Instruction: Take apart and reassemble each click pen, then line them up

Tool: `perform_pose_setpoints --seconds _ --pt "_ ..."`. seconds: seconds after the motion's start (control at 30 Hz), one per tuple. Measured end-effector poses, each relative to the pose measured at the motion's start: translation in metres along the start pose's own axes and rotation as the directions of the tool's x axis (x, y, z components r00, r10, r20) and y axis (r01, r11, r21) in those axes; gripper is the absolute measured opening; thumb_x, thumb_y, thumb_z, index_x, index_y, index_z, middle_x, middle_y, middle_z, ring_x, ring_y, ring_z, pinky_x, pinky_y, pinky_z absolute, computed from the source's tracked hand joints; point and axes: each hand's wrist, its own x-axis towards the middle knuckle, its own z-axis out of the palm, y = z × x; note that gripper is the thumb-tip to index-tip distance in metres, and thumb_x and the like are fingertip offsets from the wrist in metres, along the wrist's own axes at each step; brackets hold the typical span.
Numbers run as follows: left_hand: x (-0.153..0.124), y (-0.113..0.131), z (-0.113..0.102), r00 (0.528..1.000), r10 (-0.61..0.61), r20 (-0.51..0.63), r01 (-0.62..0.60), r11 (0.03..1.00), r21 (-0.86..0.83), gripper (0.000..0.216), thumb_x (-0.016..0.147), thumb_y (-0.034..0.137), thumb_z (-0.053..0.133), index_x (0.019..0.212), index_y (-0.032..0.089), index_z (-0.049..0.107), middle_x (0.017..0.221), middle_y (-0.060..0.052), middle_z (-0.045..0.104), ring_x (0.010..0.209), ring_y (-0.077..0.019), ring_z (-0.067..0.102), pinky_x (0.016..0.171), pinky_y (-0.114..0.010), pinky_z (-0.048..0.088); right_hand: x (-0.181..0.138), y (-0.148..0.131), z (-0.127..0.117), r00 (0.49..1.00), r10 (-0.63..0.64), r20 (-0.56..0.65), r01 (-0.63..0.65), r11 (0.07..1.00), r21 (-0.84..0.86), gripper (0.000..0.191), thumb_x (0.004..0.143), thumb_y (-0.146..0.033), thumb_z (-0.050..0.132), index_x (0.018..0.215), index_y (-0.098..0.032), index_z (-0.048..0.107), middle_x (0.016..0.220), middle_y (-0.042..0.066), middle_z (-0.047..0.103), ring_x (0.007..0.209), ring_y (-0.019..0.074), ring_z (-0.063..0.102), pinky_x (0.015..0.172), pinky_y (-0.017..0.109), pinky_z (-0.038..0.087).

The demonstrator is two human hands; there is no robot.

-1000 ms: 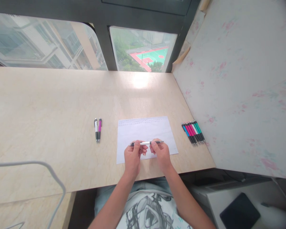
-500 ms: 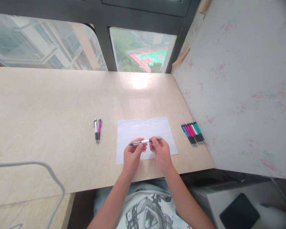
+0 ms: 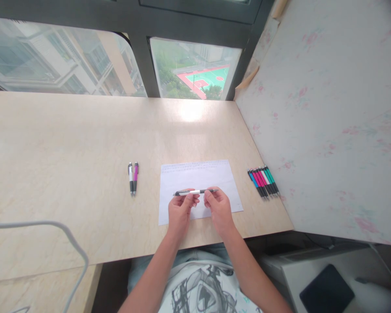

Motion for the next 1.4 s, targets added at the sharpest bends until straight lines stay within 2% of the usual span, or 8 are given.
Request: perform_pose_setpoints --seconds 0.17,0.33,0.6,0.73,0.97,1.1,1.27,1.4 --pt "0.0014 -0.0003 -0.0009 1.000 0.001 -0.013 -0.001 1.000 -0.001 0.025 0.073 0.032 0.077 0.089 0.013 0.072 0.074 -0.006 0.072 0.063 -0.0114 0.063 0.060 -0.023 0.047 0.0008 0.0028 -0.0048 1.000 0.003 0.011 -0.003 1.000 -0.020 0.024 0.073 -0.033 0.074 0.091 -0.020 0.069 0.073 -0.002 0.059 0.059 0.0102 0.046 0.054 0.024 0.037" --pt "0.0023 -0.0011 -0.0022 1.000 0.000 -0.022 0.000 1.000 -0.005 0.027 0.073 0.032 0.077 0.091 0.013 0.071 0.078 -0.007 0.073 0.064 -0.0112 0.063 0.060 -0.023 0.047 0.0006 0.0006 -0.0066 1.000 0.002 0.028 -0.002 1.000 -0.001 0.025 0.076 -0.035 0.072 0.096 -0.020 0.068 0.068 -0.002 0.055 0.061 0.0110 0.047 0.053 0.023 0.037" --pt "0.0022 -0.0010 -0.0032 1.000 0.000 -0.023 0.000 1.000 0.008 0.026 0.073 0.032 0.077 0.090 0.013 0.071 0.076 -0.006 0.073 0.063 -0.0116 0.063 0.061 -0.024 0.047 0.0020 -0.0011 -0.0073 0.999 -0.033 0.030 0.036 0.993 -0.112 0.017 0.079 -0.034 0.070 0.088 -0.020 0.066 0.072 -0.002 0.058 0.062 0.0105 0.047 0.056 0.023 0.038" --pt "0.0021 -0.0014 -0.0029 1.000 0.009 -0.022 -0.008 0.999 0.040 0.029 0.073 0.033 0.077 0.091 0.012 0.071 0.077 -0.008 0.073 0.065 -0.0134 0.064 0.062 -0.025 0.048 0.0032 -0.0018 -0.0089 1.000 -0.022 0.014 0.023 0.998 -0.061 0.032 0.074 -0.033 0.075 0.102 -0.022 0.065 0.081 0.000 0.062 0.065 0.0113 0.050 0.056 0.023 0.040" --pt "0.0009 -0.0024 -0.0031 1.000 0.025 0.013 -0.025 0.998 0.063 0.025 0.076 0.032 0.076 0.092 0.013 0.071 0.075 -0.007 0.073 0.064 -0.0132 0.064 0.063 -0.025 0.048 0.0057 -0.0014 -0.0068 0.998 0.038 0.058 -0.030 0.990 -0.135 0.028 0.079 -0.045 0.069 0.074 -0.018 0.063 0.061 -0.002 0.055 0.057 0.0103 0.046 0.051 0.023 0.034" --pt "0.0014 -0.0024 -0.0032 1.000 0.023 0.008 -0.023 0.999 0.047 0.025 0.076 0.031 0.076 0.092 0.013 0.071 0.075 -0.006 0.073 0.065 -0.0125 0.064 0.063 -0.024 0.048 0.0057 0.0007 -0.0071 0.998 0.023 0.057 -0.018 0.996 -0.087 0.021 0.075 -0.038 0.074 0.084 -0.020 0.067 0.068 -0.001 0.059 0.059 0.0106 0.047 0.054 0.023 0.036" --pt "0.0017 -0.0017 -0.0019 1.000 0.018 0.001 -0.018 1.000 0.008 0.024 0.075 0.031 0.076 0.091 0.013 0.072 0.074 -0.006 0.073 0.064 -0.0118 0.063 0.062 -0.023 0.048 0.0035 0.0007 -0.0074 0.997 0.011 0.076 -0.008 0.999 -0.036 0.029 0.073 -0.033 0.076 0.097 -0.022 0.065 0.077 -0.001 0.061 0.063 0.0106 0.049 0.055 0.023 0.038" --pt "0.0009 -0.0005 -0.0012 1.000 0.018 -0.003 -0.018 0.999 0.029 0.026 0.074 0.032 0.077 0.090 0.013 0.071 0.074 -0.007 0.073 0.063 -0.0126 0.064 0.062 -0.024 0.048 0.0038 -0.0013 -0.0045 0.997 0.025 0.076 -0.015 0.992 -0.126 0.024 0.081 -0.042 0.069 0.080 -0.019 0.063 0.063 -0.003 0.055 0.058 0.0104 0.046 0.052 0.023 0.035"
